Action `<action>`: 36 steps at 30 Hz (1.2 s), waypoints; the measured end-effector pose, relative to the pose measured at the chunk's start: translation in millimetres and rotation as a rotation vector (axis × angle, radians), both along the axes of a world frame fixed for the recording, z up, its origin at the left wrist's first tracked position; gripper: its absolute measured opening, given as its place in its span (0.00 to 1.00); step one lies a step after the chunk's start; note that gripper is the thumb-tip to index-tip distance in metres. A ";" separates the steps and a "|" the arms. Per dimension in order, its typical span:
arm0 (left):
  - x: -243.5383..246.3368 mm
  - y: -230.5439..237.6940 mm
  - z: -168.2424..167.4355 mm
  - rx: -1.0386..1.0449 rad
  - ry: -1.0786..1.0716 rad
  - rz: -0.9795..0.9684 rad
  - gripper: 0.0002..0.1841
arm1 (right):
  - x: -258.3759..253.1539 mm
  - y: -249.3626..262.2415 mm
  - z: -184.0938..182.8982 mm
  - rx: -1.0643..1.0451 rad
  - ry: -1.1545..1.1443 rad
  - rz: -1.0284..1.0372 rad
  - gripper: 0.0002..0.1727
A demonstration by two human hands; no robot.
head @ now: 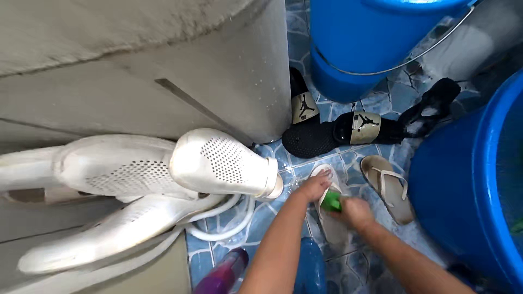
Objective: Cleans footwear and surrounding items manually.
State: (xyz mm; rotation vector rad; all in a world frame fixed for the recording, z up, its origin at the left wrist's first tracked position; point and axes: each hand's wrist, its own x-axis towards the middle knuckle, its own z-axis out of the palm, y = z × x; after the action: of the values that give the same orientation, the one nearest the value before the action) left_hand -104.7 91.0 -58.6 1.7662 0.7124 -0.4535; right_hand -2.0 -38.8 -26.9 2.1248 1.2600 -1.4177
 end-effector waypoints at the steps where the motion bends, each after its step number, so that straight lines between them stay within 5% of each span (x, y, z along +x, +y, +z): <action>1: 0.5 1.0 0.4 -0.003 0.000 0.000 0.25 | -5.6 -16.4 2.7 -0.011 0.039 0.033 0.30; 4: -0.8 -2.9 1.2 0.001 0.022 0.005 0.26 | -13.5 -70.4 -4.0 -0.072 0.186 0.273 0.28; 6: 2.1 0.5 1.8 -0.012 0.040 0.016 0.25 | -1.2 -55.9 -6.6 -0.070 0.195 0.361 0.28; 11: 0.1 -4.6 3.6 -0.002 0.012 0.046 0.23 | 3.8 3.8 6.9 -0.020 0.012 0.000 0.32; 16: 3.2 -3.2 2.9 0.018 0.034 0.033 0.24 | -27.5 -67.2 0.2 -0.136 0.144 0.122 0.30; 22: 7.2 -45.8 -12.1 0.239 0.086 0.062 0.14 | -32.0 -67.1 1.7 -0.201 0.130 0.132 0.31; 23: 4.2 -51.3 -12.9 0.240 0.106 0.029 0.15 | -33.5 -70.0 2.7 -0.213 0.132 0.121 0.31; 27: -22.7 -68.0 -11.7 0.179 0.136 -0.153 0.49 | -39.1 -85.8 6.0 -0.278 0.177 0.125 0.31; 31: -53.4 -103.7 -6.6 0.207 0.169 -0.290 0.43 | -49.5 -114.8 3.0 -0.363 0.272 0.105 0.30; 36: -68.3 -143.3 -11.6 0.448 0.354 0.038 0.39 | -24.7 -147.4 -15.8 -0.244 0.551 -0.189 0.29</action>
State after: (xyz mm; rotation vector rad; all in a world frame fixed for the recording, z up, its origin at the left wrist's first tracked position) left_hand -173.0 -52.3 -70.1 2.1085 1.1656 -0.6251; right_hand -26.6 -186.2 -42.8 1.7866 0.9911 -2.2177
